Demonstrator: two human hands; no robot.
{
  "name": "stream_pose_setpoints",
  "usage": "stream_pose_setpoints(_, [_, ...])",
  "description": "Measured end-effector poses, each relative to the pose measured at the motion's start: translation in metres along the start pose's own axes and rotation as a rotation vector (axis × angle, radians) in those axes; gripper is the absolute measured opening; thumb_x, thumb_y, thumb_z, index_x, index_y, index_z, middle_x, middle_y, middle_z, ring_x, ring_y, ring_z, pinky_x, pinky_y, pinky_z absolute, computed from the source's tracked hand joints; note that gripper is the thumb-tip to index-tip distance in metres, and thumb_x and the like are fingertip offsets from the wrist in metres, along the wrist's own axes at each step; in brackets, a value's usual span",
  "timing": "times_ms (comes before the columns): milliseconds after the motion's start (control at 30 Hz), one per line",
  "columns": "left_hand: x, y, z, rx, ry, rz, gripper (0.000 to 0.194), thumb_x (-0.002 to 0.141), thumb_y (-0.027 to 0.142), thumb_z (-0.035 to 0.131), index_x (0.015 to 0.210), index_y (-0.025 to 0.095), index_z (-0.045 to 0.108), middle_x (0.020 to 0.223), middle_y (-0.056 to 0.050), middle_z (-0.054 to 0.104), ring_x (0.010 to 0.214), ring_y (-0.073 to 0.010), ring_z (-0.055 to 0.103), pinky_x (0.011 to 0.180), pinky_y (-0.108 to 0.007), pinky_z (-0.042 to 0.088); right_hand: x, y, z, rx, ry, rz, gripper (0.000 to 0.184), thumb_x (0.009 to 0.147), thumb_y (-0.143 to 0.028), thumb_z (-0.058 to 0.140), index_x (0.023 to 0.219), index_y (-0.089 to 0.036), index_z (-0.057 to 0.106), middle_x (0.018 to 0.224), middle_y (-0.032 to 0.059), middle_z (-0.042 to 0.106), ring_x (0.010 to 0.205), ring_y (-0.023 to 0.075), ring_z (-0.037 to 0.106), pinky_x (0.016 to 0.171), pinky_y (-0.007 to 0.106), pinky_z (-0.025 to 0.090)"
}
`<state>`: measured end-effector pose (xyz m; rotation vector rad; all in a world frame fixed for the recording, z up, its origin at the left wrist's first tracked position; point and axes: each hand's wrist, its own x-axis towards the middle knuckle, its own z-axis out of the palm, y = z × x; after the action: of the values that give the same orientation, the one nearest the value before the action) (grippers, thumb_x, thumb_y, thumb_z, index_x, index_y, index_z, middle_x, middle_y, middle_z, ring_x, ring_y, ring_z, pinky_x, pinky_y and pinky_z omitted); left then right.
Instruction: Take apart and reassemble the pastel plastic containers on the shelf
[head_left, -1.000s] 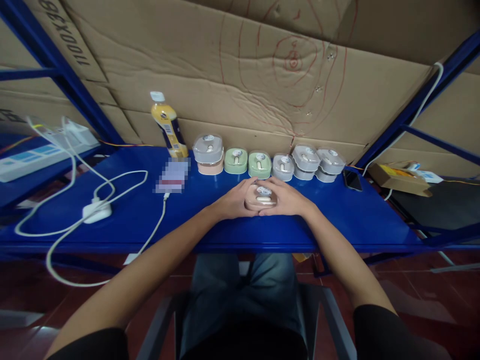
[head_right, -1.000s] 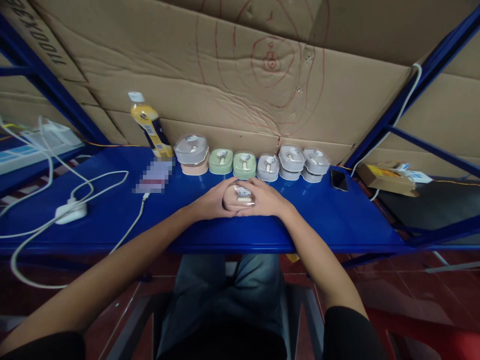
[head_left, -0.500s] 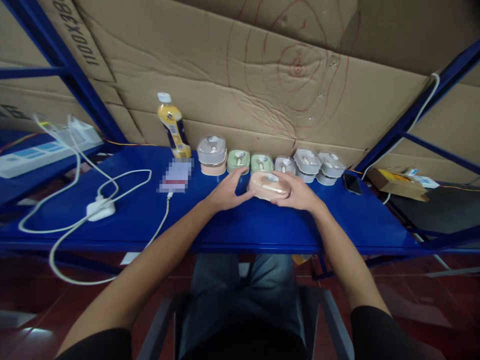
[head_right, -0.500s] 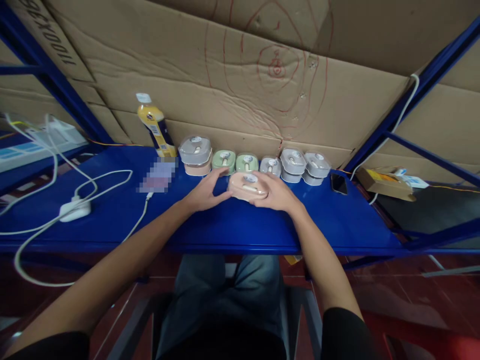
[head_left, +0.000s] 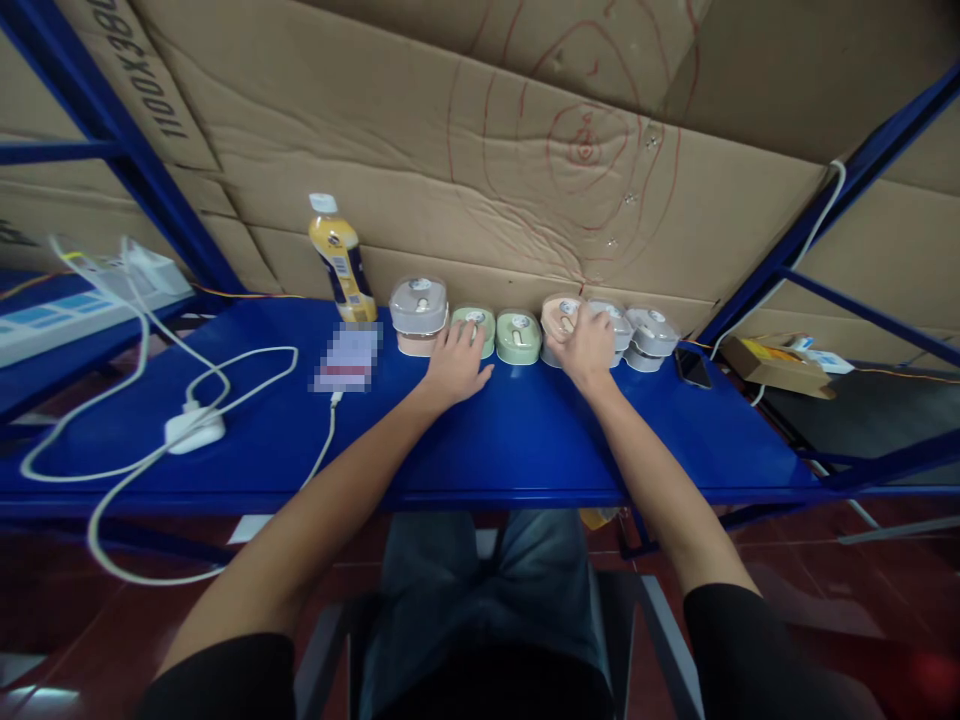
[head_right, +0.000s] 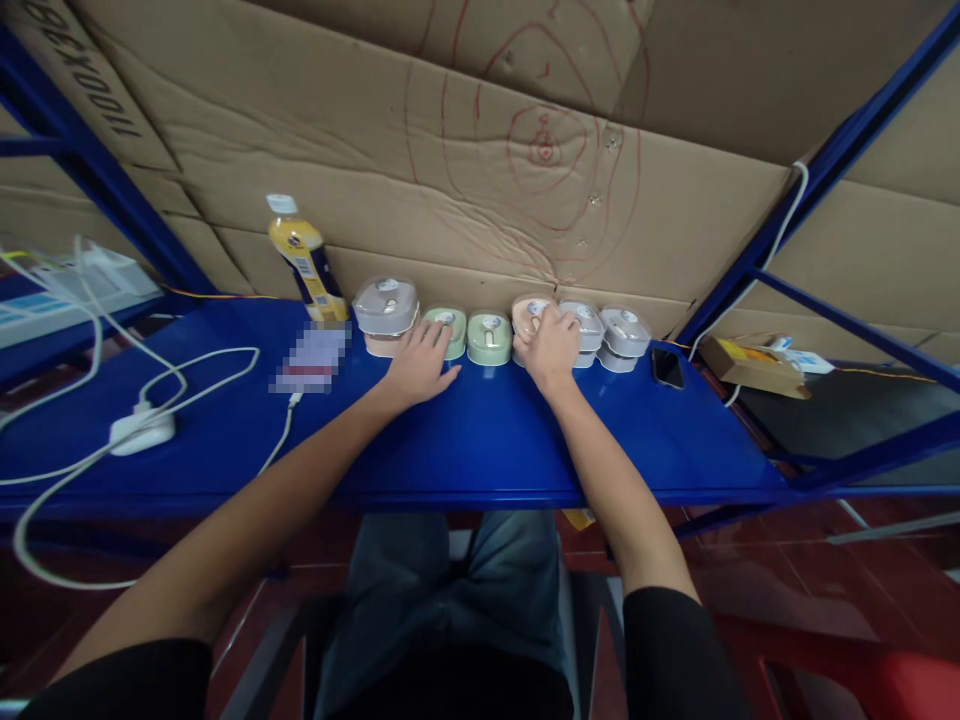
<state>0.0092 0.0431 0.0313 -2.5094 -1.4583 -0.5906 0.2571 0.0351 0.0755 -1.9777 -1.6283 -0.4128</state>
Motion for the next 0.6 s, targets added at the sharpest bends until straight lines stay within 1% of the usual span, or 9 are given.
stream_pose_setpoints(100, [-0.007, 0.014, -0.012, 0.012, 0.047, -0.01, 0.064, 0.1, 0.04, 0.064, 0.15, 0.001, 0.057, 0.149, -0.034, 0.061, 0.142, -0.0512, 0.054, 0.122, -0.063, 0.04, 0.002, -0.008, 0.011, -0.033, 0.009, 0.041, 0.069, 0.089, -0.052, 0.079, 0.139, -0.01, 0.056, 0.138, 0.0315, 0.058, 0.126, 0.0456, 0.057, 0.108, 0.062, 0.044])
stream_pose_setpoints(167, [-0.011, 0.023, -0.019, 0.007, 0.082, -0.05, 0.053, 0.101, 0.042, 0.062, 0.139, 0.005, 0.065, 0.135, -0.031, 0.066, 0.132, -0.0501, 0.059, 0.114, -0.062, 0.046, 0.001, -0.01, 0.015, -0.045, 0.027, 0.057, 0.073, 0.092, -0.058, 0.076, 0.139, -0.007, 0.056, 0.14, 0.0347, 0.056, 0.128, 0.0483, 0.055, 0.108, 0.064, 0.043])
stream_pose_setpoints(200, [-0.013, 0.026, -0.021, 0.002, 0.102, -0.076, 0.05, 0.102, 0.044, 0.062, 0.134, 0.007, 0.067, 0.131, -0.03, 0.066, 0.129, -0.0497, 0.06, 0.111, -0.061, 0.047, 0.0, -0.011, 0.015, -0.049, 0.035, 0.064, 0.075, 0.093, -0.061, 0.074, 0.139, -0.005, 0.056, 0.14, 0.036, 0.056, 0.129, 0.0494, 0.054, 0.108, 0.065, 0.043])
stream_pose_setpoints(233, [-0.015, 0.028, -0.022, -0.004, 0.12, -0.103, 0.048, 0.102, 0.046, 0.062, 0.131, 0.008, 0.069, 0.131, -0.03, 0.066, 0.129, -0.0495, 0.06, 0.11, -0.061, 0.048, -0.002, -0.011, 0.014, -0.05, 0.04, 0.069, 0.077, 0.093, -0.063, 0.073, 0.139, -0.004, 0.055, 0.14, 0.0368, 0.056, 0.129, 0.0501, 0.054, 0.108, 0.066, 0.043])
stream_pose_setpoints(300, [-0.018, 0.03, -0.023, -0.016, 0.14, -0.144, 0.053, 0.101, 0.051, 0.064, 0.133, 0.009, 0.069, 0.14, -0.03, 0.062, 0.133, -0.0504, 0.058, 0.111, -0.061, 0.047, -0.006, -0.01, 0.009, -0.05, 0.045, 0.07, 0.079, 0.093, -0.064, 0.073, 0.14, -0.003, 0.055, 0.14, 0.0365, 0.056, 0.129, 0.0501, 0.054, 0.108, 0.065, 0.044])
stream_pose_setpoints(367, [-0.02, 0.029, -0.021, -0.023, 0.129, -0.167, 0.059, 0.099, 0.055, 0.067, 0.139, 0.011, 0.069, 0.155, -0.031, 0.054, 0.141, -0.0527, 0.054, 0.112, -0.063, 0.047, -0.01, -0.008, 0.002, -0.059, 0.043, 0.042, 0.076, 0.091, -0.059, 0.076, 0.141, -0.005, 0.056, 0.139, 0.0338, 0.057, 0.128, 0.0489, 0.055, 0.106, 0.063, 0.045])
stream_pose_setpoints(433, [-0.022, 0.028, -0.019, -0.023, 0.098, -0.184, 0.06, 0.099, 0.054, 0.068, 0.144, 0.015, 0.069, 0.164, -0.029, 0.049, 0.148, -0.0538, 0.049, 0.113, -0.065, 0.048, -0.014, -0.006, -0.003, -0.075, 0.037, -0.003, 0.068, 0.09, -0.049, 0.078, 0.14, -0.008, 0.058, 0.138, 0.0308, 0.059, 0.127, 0.0474, 0.056, 0.105, 0.061, 0.047])
stream_pose_setpoints(500, [-0.024, 0.029, -0.018, -0.025, 0.068, -0.193, 0.059, 0.1, 0.051, 0.066, 0.148, 0.017, 0.068, 0.163, -0.027, 0.052, 0.151, -0.0531, 0.047, 0.112, -0.064, 0.05, -0.016, -0.003, -0.005, -0.084, 0.029, -0.039, 0.059, 0.09, -0.041, 0.078, 0.138, -0.01, 0.061, 0.136, 0.0293, 0.06, 0.126, 0.0463, 0.057, 0.104, 0.059, 0.048])
stream_pose_setpoints(600, [-0.026, 0.034, -0.023, -0.028, 0.047, -0.189, 0.056, 0.099, 0.045, 0.064, 0.148, 0.017, 0.069, 0.156, -0.025, 0.059, 0.152, -0.0524, 0.047, 0.112, -0.064, 0.052, -0.014, 0.0, -0.001, -0.07, 0.025, -0.06, 0.052, 0.092, -0.036, 0.076, 0.136, -0.01, 0.063, 0.134, 0.0293, 0.06, 0.125, 0.0455, 0.056, 0.104, 0.06, 0.047])
